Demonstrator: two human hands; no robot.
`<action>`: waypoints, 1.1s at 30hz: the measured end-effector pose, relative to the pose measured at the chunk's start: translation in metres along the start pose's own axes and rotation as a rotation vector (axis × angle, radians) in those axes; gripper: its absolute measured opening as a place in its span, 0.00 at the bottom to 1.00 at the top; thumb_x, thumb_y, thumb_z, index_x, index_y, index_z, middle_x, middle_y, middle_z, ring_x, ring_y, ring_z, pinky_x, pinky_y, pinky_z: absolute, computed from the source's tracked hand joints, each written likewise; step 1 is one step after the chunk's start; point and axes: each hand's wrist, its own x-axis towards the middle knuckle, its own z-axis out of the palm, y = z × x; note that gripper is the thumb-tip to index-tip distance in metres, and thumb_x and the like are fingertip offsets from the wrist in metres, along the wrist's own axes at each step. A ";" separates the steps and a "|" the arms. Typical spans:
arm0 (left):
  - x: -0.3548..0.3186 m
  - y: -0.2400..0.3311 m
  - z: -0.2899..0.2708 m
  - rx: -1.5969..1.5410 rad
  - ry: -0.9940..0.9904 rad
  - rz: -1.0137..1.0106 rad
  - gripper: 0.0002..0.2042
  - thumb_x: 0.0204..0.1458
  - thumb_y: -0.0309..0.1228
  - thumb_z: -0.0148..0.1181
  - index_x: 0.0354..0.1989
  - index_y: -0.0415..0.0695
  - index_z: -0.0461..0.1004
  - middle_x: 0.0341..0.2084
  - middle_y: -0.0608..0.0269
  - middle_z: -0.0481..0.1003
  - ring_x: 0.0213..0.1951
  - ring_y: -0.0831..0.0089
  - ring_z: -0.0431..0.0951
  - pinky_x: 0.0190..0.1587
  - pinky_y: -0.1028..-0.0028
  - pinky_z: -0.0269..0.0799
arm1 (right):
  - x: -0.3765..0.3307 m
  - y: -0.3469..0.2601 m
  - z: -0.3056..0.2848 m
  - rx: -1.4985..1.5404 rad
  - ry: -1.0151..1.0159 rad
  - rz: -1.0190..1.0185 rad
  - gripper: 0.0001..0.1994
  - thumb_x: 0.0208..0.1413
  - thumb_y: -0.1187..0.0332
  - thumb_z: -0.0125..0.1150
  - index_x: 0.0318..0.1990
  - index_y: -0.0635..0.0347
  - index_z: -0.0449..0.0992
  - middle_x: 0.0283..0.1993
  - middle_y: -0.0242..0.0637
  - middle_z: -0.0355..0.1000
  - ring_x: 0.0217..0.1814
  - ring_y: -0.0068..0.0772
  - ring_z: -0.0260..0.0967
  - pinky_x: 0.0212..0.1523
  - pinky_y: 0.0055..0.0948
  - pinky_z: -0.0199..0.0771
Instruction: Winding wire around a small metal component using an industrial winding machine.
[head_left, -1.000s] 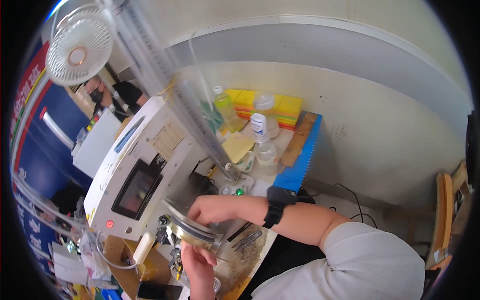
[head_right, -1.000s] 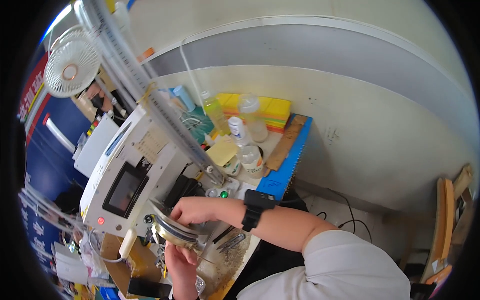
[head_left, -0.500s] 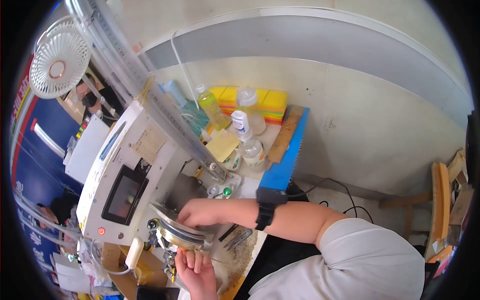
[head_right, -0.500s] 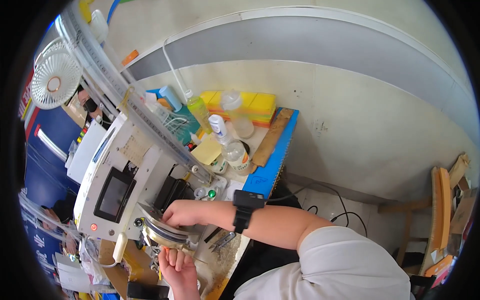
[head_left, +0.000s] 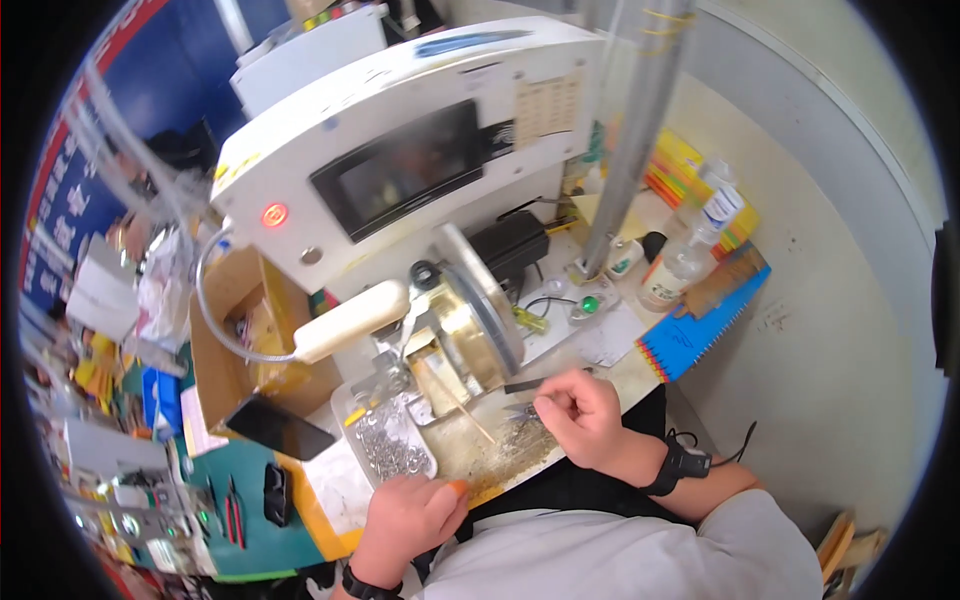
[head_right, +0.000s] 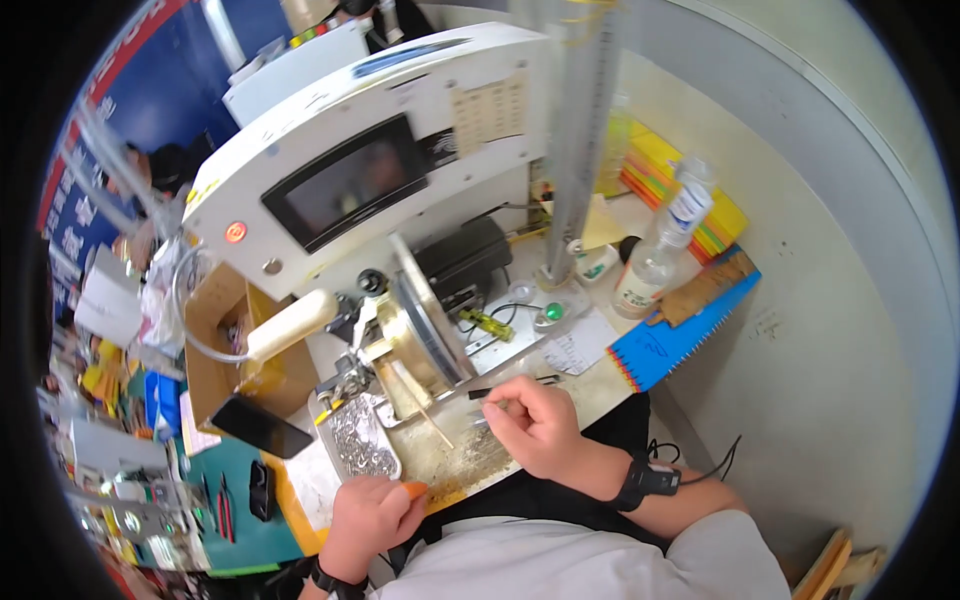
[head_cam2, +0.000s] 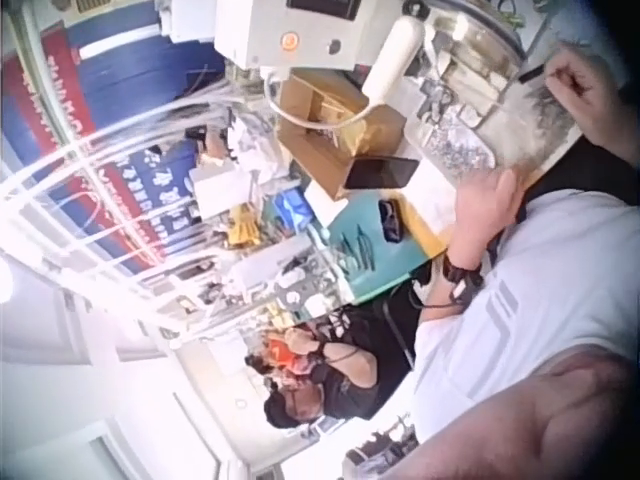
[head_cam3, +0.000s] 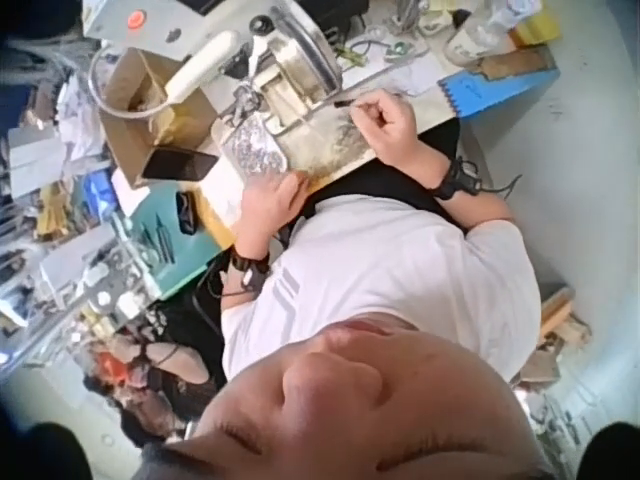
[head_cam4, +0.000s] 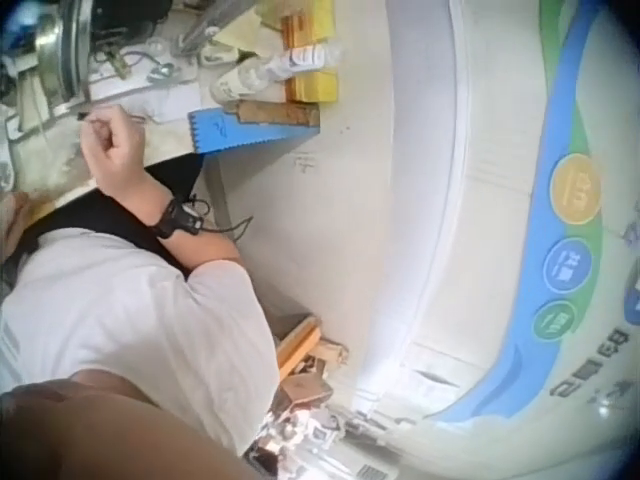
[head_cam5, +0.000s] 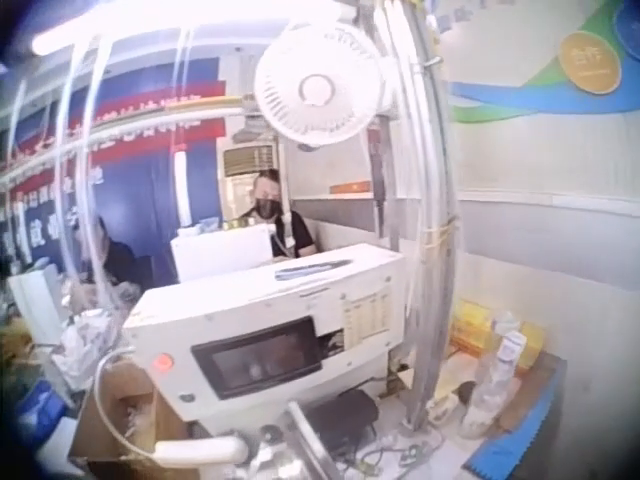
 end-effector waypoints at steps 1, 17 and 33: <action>-0.005 0.002 0.000 -0.011 -0.018 -0.009 0.09 0.48 0.32 0.73 0.26 0.51 0.75 0.14 0.67 0.67 0.18 0.66 0.73 0.22 0.65 0.67 | -0.006 0.000 0.005 -0.043 0.035 -0.107 0.04 0.63 0.73 0.67 0.41 0.58 0.77 0.20 0.25 0.66 0.18 0.17 0.58 0.20 0.27 0.55; 0.001 -0.059 -0.027 0.011 -0.149 -0.354 0.07 0.52 0.35 0.66 0.34 0.47 0.77 0.26 0.57 0.79 0.31 0.52 0.81 0.31 0.56 0.74 | 0.006 -0.029 0.112 -0.082 -0.657 -0.671 0.08 0.54 0.67 0.70 0.40 0.53 0.80 0.30 0.31 0.70 0.29 0.37 0.71 0.30 0.36 0.71; -0.011 -0.075 -0.023 -0.243 0.179 -0.298 0.06 0.50 0.33 0.71 0.30 0.50 0.78 0.13 0.67 0.68 0.19 0.62 0.75 0.24 0.64 0.68 | 0.009 -0.014 0.126 -0.024 -0.361 0.051 0.15 0.62 0.72 0.66 0.55 0.61 0.73 0.22 0.28 0.66 0.20 0.22 0.62 0.23 0.26 0.63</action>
